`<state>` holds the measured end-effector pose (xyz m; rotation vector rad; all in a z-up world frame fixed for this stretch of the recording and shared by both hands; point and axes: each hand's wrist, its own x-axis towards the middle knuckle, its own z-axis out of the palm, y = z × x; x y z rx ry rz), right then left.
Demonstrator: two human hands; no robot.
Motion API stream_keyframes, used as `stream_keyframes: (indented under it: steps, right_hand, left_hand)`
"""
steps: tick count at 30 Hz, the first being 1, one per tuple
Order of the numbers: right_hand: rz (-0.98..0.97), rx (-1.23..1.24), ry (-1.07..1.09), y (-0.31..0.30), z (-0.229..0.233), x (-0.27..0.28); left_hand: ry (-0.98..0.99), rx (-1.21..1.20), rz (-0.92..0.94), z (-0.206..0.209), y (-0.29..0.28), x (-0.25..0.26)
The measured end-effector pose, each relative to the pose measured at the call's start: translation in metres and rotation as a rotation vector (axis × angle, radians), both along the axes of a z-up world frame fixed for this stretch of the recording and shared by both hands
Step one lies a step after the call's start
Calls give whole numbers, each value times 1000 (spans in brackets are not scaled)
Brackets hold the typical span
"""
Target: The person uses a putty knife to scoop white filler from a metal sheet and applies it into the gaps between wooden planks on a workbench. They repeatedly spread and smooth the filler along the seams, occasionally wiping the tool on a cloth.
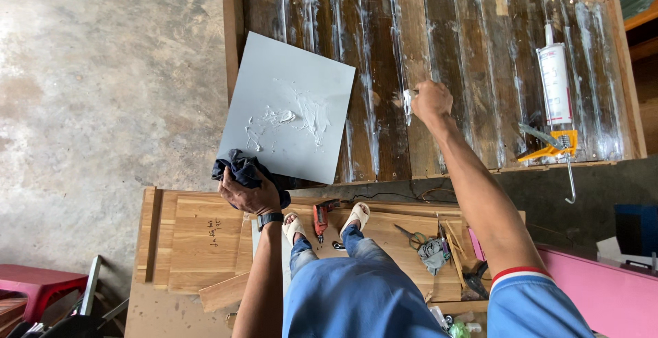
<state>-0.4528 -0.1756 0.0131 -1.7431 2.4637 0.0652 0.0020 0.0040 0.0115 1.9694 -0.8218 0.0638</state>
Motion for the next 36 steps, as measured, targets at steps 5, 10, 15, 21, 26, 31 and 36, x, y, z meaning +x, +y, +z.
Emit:
stream_keyframes:
  steps: [5,10,15,21,26,31,36]
  right_hand:
    - [17,18,2,16,46,35]
    - [97,55,9,21,63,29]
    - [17,-9,82,2,25,9]
    - [162,64,46,36,54,14]
    - [200,70,98,31,48,-7]
    - [56,76,156,31,14,-1]
    - [64,128,-29,60,32,12]
  left_hand:
    - [21,-20,-3,12,1,-2]
    - [7,-8,9,5,1,-1]
    - [-2,-17,-8,2,0,0]
    - [-21,-20,-15,6,1,1]
    - [-19,-20,-20,3,2,1]
    - [-33,-26,-97,18,3,0]
    - [-28,-3,-92,14,4,0]
